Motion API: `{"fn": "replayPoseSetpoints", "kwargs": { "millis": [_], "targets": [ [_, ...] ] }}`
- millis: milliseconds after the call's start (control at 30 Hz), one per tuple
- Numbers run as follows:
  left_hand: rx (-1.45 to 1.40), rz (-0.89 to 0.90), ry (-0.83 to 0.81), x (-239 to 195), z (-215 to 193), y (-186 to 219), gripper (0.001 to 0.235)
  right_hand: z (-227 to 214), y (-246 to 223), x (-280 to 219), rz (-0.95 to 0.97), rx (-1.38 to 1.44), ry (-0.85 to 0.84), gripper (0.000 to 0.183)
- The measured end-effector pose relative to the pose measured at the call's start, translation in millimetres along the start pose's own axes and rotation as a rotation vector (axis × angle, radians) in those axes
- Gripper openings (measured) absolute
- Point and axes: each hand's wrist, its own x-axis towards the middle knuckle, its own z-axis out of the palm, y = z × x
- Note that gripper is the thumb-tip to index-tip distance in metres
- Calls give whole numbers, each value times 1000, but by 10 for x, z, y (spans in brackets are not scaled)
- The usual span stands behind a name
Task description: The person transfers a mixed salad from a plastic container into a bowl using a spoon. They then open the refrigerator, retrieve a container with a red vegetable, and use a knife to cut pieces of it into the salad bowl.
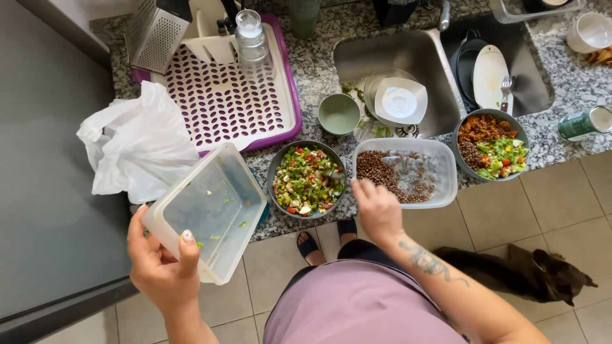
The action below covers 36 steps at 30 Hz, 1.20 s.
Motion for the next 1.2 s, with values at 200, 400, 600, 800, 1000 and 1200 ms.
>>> {"fn": "replayPoseSetpoints", "kwargs": {
  "millis": [200,400,600,800,1000,1200],
  "targets": [
    [-14,-18,-21,38,9,75,58,-54,-54,112,48,127,27,32],
    [-28,-42,-30,38,23,151,57,165,6,361,19,212,26,41],
    [-39,-92,-27,35,41,101,58,-6,8,100,-54,292,-48,46],
    [-22,-88,-20,48,54,68,58,-331,63,167,388,585,-347,26],
    [-13,-94,-36,76,131,35,57,-455,96,183,677,924,-713,23],
    [-105,-198,-64,82,130,72,58,-207,30,-42,1070,1675,-1002,39]
  ]
}}
